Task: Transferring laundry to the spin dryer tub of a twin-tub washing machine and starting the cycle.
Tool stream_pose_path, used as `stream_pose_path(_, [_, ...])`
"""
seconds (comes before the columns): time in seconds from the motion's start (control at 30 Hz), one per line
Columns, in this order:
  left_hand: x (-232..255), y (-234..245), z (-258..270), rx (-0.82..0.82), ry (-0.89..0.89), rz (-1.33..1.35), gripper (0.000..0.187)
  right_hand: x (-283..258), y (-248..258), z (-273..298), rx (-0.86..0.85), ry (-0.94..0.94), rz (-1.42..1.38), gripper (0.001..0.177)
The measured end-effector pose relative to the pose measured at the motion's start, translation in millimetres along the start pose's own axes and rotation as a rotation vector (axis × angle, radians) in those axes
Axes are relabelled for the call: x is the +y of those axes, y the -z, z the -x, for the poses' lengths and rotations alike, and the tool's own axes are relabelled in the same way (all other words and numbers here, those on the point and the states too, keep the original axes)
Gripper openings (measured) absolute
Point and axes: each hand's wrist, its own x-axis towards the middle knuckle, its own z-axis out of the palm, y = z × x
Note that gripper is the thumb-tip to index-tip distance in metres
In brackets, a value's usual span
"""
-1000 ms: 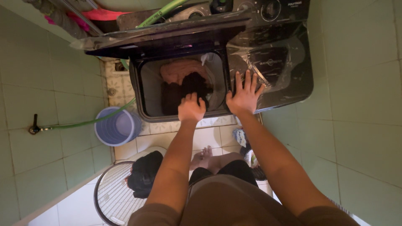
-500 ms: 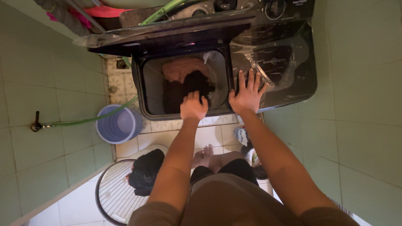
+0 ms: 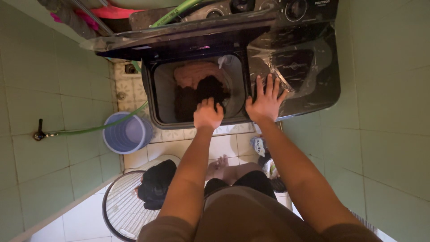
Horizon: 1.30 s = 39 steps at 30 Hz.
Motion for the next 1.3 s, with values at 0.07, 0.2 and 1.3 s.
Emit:
stream_pose_path(0.07, [-0.8, -0.4, 0.7, 0.012, -0.006, 0.005, 0.040, 1.8, -2.9, 0.1, 0.005, 0.006, 0.006, 0.083])
stream_pose_path(0.2, [-1.9, -2.8, 2.5, 0.056, -0.028, 0.019, 0.040, 0.4, 1.7, 1.0, 0.010, 0.010, 0.029, 0.085])
stream_pose_path(1.3, [-0.9, -1.9, -0.5, 0.064, -0.033, 0.015, 0.037, -1.6, 8.9, 2.7, -0.015, 0.011, 0.028, 0.088])
